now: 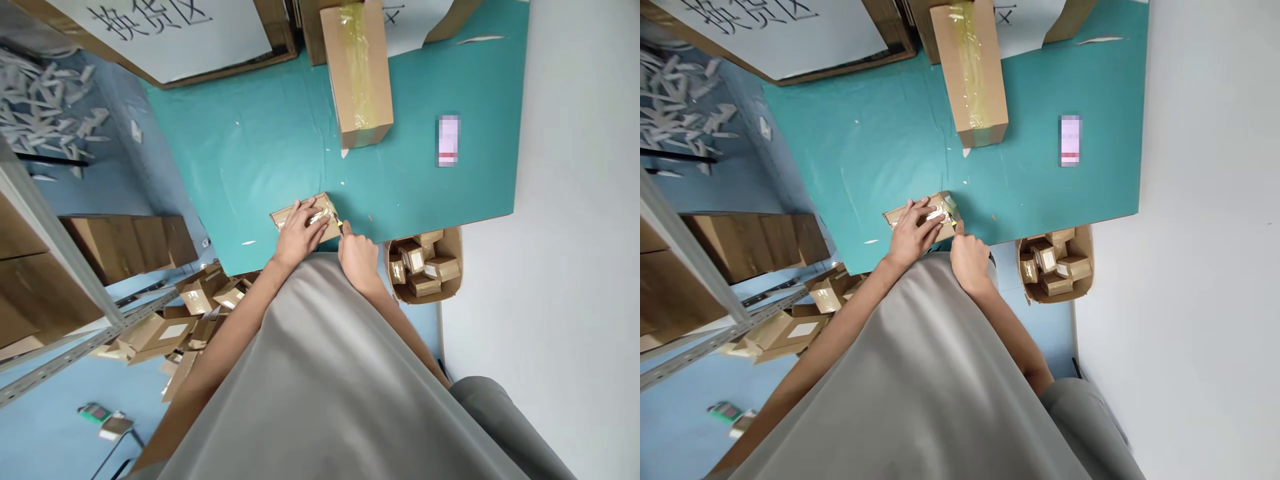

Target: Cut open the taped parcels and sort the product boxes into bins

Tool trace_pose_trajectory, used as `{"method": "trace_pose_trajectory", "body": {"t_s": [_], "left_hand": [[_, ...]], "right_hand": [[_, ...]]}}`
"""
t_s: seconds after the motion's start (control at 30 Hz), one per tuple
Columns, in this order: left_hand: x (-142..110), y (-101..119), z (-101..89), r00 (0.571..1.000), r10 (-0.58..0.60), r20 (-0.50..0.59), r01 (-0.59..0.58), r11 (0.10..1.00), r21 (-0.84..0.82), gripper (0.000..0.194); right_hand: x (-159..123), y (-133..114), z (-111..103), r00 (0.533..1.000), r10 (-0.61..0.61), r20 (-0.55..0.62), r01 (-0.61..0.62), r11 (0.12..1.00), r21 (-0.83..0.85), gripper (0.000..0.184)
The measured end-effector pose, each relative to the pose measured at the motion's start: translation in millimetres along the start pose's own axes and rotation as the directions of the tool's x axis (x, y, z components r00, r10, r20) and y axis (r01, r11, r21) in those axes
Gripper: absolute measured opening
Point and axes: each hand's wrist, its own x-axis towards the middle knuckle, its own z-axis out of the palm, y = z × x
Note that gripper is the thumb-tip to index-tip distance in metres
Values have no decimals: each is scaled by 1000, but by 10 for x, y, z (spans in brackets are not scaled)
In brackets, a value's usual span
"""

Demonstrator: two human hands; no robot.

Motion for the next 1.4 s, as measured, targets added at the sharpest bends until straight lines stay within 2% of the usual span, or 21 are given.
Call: {"method": "trace_pose_trajectory", "body": {"t_s": [0.13, 0.27, 0.43, 0.53, 0.67, 0.77, 0.87, 1.0, 1.1, 1.2, 1.27, 1.33, 1.4], "left_hand": [[18, 0, 1, 999, -20, -27, 20, 1000, 15, 40], [41, 35, -37, 998, -59, -11, 59, 998, -9, 42], [24, 96, -49, 996, -92, 14, 93, 995, -42, 43], [-4, 128, -28, 997, -80, 18, 81, 996, -43, 38], [-17, 114, -37, 997, -81, 9, 81, 997, -7, 36], [-69, 24, -88, 994, -97, -40, 99, 994, 39, 42], [-242, -111, -161, 991, -102, -85, 109, 991, 76, 46], [-635, -253, -293, 980, -165, -113, 175, 980, 92, 46], [-943, -272, -410, 961, -218, -170, 238, 966, 103, 46], [-1185, -225, -510, 919, -275, -282, 313, 944, 102, 47], [-1298, -177, -558, 869, -330, -368, 381, 922, 73, 49], [-1376, -134, -594, 808, -391, -440, 444, 896, 20, 50], [-1431, -114, -620, 748, -463, -476, 491, 868, -73, 51]], "right_hand": [[-7, 93, 6, 999, -54, 1, 54, 998, -6, 66], [95, 71, -23, 993, -112, -34, 112, 994, 9, 67], [234, -6, 2, 997, -73, -32, 73, 997, 19, 63], [158, 12, -10, 999, -52, 9, 52, 999, -2, 61], [-116, 107, -108, 995, -86, 48, 86, 996, -6, 60], [-134, 263, -70, 994, -103, -41, 104, 995, 16, 59], [277, 527, 157, 978, -2, -209, 9, 999, 32, 58], [1153, 918, 535, 966, 141, -217, -130, 989, 65, 59], [1576, 1109, 696, 948, 202, -245, -180, 978, 108, 59], [1725, 1169, 742, 937, 198, -287, -165, 977, 137, 61], [1753, 1120, 754, 934, 180, -309, -132, 977, 170, 59], [1770, 981, 783, 937, 166, -306, -92, 966, 243, 51], [1779, 754, 843, 965, 122, -231, -25, 923, 384, 43]]}}
